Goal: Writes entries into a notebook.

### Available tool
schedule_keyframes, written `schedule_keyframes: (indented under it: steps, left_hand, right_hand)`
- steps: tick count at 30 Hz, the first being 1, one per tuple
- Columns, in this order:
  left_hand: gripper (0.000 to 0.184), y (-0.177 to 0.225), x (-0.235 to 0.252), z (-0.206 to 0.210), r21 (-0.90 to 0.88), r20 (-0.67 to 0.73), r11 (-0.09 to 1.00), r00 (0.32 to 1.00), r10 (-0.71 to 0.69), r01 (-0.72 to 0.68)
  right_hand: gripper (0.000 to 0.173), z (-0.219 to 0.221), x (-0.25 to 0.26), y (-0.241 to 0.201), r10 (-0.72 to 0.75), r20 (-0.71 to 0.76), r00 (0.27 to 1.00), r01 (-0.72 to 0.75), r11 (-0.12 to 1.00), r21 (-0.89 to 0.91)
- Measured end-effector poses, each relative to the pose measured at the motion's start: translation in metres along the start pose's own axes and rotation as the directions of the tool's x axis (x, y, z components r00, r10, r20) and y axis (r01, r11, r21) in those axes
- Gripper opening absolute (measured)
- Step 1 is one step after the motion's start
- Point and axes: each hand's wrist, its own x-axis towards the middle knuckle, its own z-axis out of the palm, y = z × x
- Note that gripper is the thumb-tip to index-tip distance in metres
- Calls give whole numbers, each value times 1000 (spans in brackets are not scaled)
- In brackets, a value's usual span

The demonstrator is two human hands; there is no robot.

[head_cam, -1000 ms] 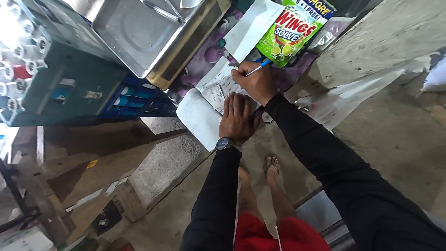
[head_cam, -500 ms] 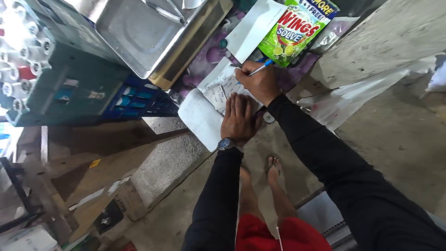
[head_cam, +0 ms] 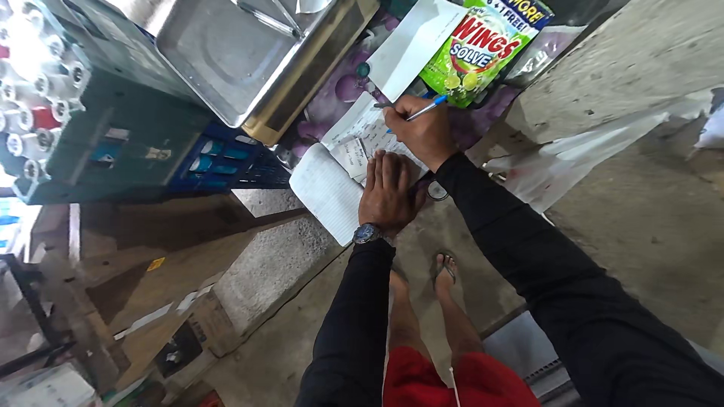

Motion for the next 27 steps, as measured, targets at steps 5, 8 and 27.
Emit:
schedule_keyframes:
  steps: [5,8,27]
  left_hand:
    - [79,0,0,-1,4,-1,1000,1000,-4,4]
    - [78,0,-1,0,14,-1,1000,1000,-2,2]
    - [80,0,-2,3,26,-19,1000,1000,6,-6]
  right_hand:
    - [33,0,0,-1,0,-3,1000,0,997,-78]
    - [32,-1,0,-3,13,-13,1000,-14,999,-42]
    - [32,-1,-1,-1,-7,-30,1000,8,1000,12]
